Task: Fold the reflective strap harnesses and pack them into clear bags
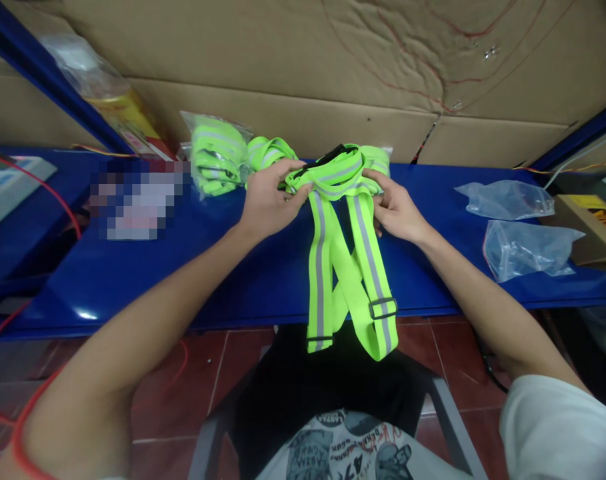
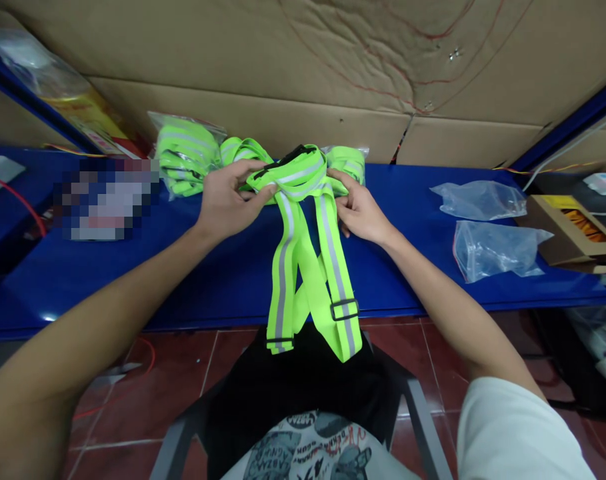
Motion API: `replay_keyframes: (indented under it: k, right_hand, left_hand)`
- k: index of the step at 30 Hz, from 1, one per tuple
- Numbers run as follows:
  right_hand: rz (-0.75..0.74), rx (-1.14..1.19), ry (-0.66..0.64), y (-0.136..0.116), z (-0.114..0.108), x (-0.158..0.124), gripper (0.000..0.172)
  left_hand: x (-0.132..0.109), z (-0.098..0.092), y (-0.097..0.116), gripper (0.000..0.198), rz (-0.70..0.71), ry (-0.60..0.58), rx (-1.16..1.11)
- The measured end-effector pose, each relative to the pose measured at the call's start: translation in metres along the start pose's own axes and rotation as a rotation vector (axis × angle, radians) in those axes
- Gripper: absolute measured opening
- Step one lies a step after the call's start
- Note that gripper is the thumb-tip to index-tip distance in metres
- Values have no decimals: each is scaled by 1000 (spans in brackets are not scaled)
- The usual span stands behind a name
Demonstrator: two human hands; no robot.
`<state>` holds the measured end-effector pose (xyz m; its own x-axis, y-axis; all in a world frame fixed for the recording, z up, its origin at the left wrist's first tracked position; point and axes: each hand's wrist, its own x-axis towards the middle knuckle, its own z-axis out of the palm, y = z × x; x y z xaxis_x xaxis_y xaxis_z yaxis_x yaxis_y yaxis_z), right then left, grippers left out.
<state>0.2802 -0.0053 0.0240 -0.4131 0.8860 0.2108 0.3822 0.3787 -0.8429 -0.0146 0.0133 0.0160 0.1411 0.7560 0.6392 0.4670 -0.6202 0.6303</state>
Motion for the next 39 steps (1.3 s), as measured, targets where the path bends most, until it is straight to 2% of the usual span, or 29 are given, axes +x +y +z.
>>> replay_keyframes:
  k: [2,4,7,9,13,17,19,23,27,33,39]
  right_hand:
    - [10,73,-44,6,2,1,92]
    - [16,102,-58,7,2,2,82]
    - [19,-22,23,5,-3,4,60]
    - [4,-153,101,2,-9,4,57]
    - [-99,-314,201,-5,-12,0,67]
    - [-195,-387,253,-13,-5,-5,103]
    - [-203,-414,269,-14,-3,-6,106]
    - [-216,-433,268,-13,-6,-4,83]
    - [-263,-396,174,-14,-10,-2,67]
    - [-242,-376,153,-17,-9,-3,56]
    - [-230,-325,136,-10,-12,-1,50]
  left_hand:
    - [1,-2,-3,57,9,-20,1]
    - [3,-4,-6,60,10,-46,-3]
    - [5,-7,-9,64,-1,-91,-19]
    - [6,-8,-9,66,-3,-120,-30]
    - [5,-7,-7,63,3,-149,-60]
    - [2,-5,1,62,15,-195,-72]
    - [0,-6,6,62,29,-224,-68]
    - [-1,-8,14,59,51,-258,-71]
    - [0,-10,14,58,53,-310,-107]
    - [3,-10,14,62,23,-313,-129]
    - [2,-10,16,53,54,-254,-66]
